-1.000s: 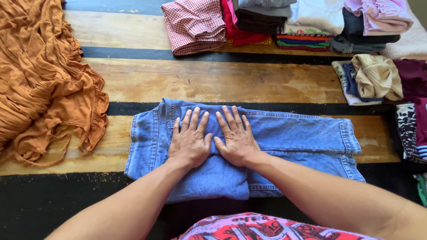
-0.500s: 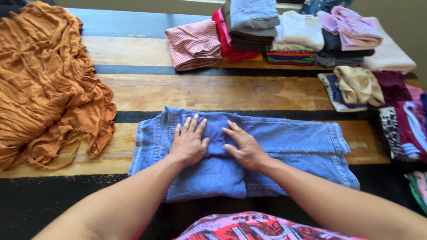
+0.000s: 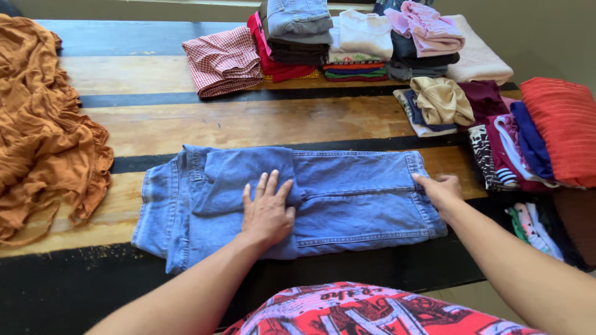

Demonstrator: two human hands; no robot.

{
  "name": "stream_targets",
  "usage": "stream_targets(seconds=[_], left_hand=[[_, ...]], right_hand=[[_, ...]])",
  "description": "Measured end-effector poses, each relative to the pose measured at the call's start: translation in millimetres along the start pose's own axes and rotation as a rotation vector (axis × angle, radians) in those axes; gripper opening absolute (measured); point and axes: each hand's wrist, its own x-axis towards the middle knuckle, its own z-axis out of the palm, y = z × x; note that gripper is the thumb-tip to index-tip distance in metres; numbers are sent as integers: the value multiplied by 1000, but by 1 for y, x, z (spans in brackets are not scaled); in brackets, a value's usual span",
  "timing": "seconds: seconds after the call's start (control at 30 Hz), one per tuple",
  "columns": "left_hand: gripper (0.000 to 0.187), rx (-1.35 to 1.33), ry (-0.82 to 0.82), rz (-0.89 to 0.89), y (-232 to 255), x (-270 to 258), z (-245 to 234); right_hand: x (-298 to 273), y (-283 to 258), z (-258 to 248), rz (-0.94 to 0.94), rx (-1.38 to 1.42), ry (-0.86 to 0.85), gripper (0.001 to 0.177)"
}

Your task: The person folds a pair of denim shorts by bringing the legs together, smoothing the fabric, and folding them into a compact square; they then spread out an orange dress, align the sleeves and straps, and fold the garment into a bundle.

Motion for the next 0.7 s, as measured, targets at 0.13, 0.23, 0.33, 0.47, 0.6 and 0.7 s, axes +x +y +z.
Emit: stream_targets(seconds=[0.13,0.23,0.33,0.47,0.6,0.7], left_hand=[[66,59,23,42,-5,-9,6],[65,97,22,74,-8,-19,9],[65,132,29,100,-12,-32,7],[65,186,-21,23,7,-37,7],[61,84,151,191,67,-23,44],[66,-22,73,368,132,-7,85]], right_hand=[[-12,-25,-10,309,257,-445,54],[-26,-29,-20,342,237,-638,50],[-39,-19,-36,253,276,-791,45],[-54,13,-53,181,334,-853,41],[-61,42,-67,133,411,-757,45],[-66,54,-86,119,479,-751,50]])
